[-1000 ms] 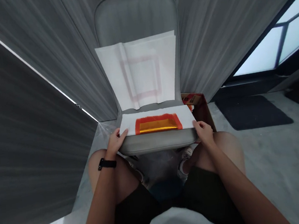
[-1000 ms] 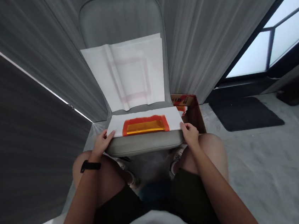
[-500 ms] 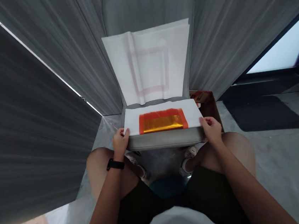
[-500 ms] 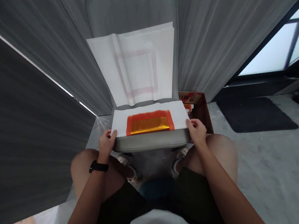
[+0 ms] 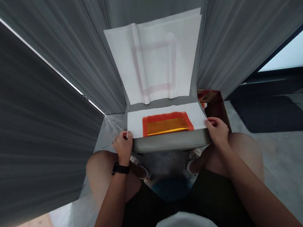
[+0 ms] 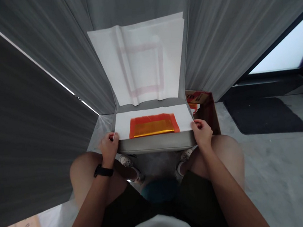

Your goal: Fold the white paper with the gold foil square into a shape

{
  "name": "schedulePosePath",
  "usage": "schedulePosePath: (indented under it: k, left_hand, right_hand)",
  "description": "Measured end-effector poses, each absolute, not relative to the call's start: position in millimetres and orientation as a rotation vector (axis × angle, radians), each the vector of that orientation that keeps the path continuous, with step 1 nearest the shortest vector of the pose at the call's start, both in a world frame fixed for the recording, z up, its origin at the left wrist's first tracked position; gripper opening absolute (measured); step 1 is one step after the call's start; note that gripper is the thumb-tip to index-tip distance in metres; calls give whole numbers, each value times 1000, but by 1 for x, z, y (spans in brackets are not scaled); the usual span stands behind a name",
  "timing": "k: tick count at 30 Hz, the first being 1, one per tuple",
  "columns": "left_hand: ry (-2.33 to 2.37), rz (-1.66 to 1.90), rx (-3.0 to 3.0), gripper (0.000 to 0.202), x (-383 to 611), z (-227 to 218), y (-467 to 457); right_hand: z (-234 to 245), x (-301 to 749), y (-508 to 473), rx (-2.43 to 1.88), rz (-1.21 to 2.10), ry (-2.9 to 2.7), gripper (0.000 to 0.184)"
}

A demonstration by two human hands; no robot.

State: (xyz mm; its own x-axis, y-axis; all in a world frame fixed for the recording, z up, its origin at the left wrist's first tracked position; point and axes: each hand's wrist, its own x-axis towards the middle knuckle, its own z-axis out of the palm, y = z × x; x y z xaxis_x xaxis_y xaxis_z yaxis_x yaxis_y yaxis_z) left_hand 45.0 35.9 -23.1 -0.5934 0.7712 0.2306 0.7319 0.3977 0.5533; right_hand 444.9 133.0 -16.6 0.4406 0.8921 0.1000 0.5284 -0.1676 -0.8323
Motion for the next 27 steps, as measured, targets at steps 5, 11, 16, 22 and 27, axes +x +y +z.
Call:
schedulePosePath:
  k: [5, 11, 16, 22, 27]
  left_hand:
    - [2536, 1014, 1517, 21, 42, -31, 37]
    - [2486, 1106, 1456, 19, 40, -39, 37]
    - [2448, 1107, 1475, 18, 39, -39, 37]
    - [2421, 1134, 1470, 16, 37, -40, 35]
    - [2388, 1161, 1440, 15, 36, -43, 34]
  right_hand:
    - [-22, 444, 136, -1821, 441, -1280, 48]
    - [-11, 421, 128, -1646, -139, -1535, 43]
    - [-1, 370, 105, -1319, -132, -2003, 37]
    - [-22, 339, 96, -1214, -44, -2204, 38]
    - [-30, 342, 96, -1238, -27, -2229, 37]
